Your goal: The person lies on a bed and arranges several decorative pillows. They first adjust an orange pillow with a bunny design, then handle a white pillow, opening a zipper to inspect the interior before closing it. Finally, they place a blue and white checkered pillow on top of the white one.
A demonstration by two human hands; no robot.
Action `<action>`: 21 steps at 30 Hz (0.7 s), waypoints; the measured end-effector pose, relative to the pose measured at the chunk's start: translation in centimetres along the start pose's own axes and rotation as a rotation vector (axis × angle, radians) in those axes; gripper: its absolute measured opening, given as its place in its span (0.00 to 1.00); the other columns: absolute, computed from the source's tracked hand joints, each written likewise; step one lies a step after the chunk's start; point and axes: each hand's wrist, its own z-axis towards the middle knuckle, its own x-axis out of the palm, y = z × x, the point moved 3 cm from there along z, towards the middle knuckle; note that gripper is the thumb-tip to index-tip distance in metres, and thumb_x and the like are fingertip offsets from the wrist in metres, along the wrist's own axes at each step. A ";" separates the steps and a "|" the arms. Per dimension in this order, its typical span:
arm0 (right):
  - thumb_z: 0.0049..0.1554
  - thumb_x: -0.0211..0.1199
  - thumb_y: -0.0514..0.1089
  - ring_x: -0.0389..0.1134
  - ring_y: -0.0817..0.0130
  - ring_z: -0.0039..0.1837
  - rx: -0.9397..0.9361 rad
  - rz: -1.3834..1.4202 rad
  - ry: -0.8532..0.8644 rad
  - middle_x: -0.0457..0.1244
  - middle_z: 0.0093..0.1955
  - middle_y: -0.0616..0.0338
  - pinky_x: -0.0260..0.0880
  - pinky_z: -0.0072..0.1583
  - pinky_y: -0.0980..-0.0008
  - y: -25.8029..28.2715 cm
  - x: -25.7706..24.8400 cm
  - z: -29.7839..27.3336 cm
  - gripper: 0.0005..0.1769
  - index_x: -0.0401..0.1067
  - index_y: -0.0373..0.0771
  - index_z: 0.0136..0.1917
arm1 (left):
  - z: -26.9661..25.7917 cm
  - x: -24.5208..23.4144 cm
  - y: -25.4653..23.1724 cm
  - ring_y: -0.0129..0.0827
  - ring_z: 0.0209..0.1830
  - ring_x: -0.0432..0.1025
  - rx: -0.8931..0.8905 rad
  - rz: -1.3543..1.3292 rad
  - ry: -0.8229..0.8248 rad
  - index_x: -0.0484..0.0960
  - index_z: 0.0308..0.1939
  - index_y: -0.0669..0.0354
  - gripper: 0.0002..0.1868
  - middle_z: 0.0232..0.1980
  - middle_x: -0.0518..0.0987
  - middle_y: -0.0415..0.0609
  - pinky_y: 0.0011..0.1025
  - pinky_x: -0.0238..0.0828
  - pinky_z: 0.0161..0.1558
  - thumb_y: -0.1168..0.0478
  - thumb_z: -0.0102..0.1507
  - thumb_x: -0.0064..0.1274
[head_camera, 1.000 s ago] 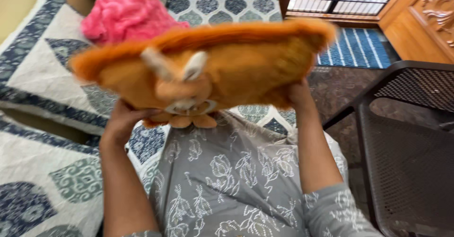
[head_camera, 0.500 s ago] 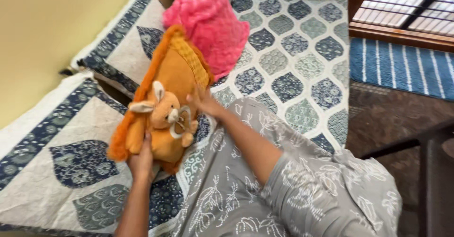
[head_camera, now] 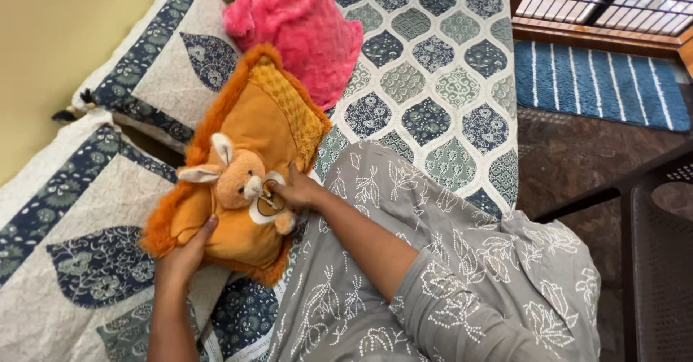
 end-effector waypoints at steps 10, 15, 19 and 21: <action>0.47 0.70 0.70 0.53 0.43 0.79 -0.181 0.000 -0.193 0.50 0.78 0.31 0.55 0.74 0.59 -0.2 -0.6 -0.7 0.63 0.49 0.28 0.79 | -3.0 -1.8 -5.3 0.51 0.60 0.73 -0.066 0.395 -0.175 0.72 0.69 0.61 0.52 0.63 0.78 0.60 0.44 0.68 0.60 0.44 0.46 0.76; 0.51 0.68 0.63 0.50 0.37 0.80 -0.438 -0.114 -0.513 0.47 0.81 0.30 0.54 0.76 0.52 2.3 -2.3 -4.9 0.50 0.58 0.41 0.79 | -6.4 0.9 -12.8 0.60 0.76 0.59 0.359 0.403 -0.418 0.70 0.74 0.56 0.45 0.75 0.64 0.62 0.60 0.50 0.71 0.44 0.56 0.67; 0.58 0.64 0.60 0.48 0.44 0.84 -0.448 -0.316 -0.694 0.50 0.82 0.44 0.42 0.76 0.30 5.1 -6.7 -9.2 0.36 0.62 0.51 0.76 | -4.6 4.9 -16.8 0.63 0.83 0.42 0.579 0.511 -0.321 0.82 0.61 0.48 0.30 0.82 0.55 0.59 0.78 0.27 0.69 0.46 0.56 0.67; 0.59 0.63 0.60 0.46 0.46 0.84 -0.365 -0.391 -0.743 0.50 0.82 0.48 0.35 0.73 0.20 5.6 -10.0 -10.6 0.34 0.63 0.53 0.75 | -2.7 7.4 -17.7 0.65 0.84 0.38 0.698 0.444 -0.243 0.84 0.59 0.45 0.25 0.84 0.52 0.60 0.79 0.27 0.71 0.46 0.59 0.65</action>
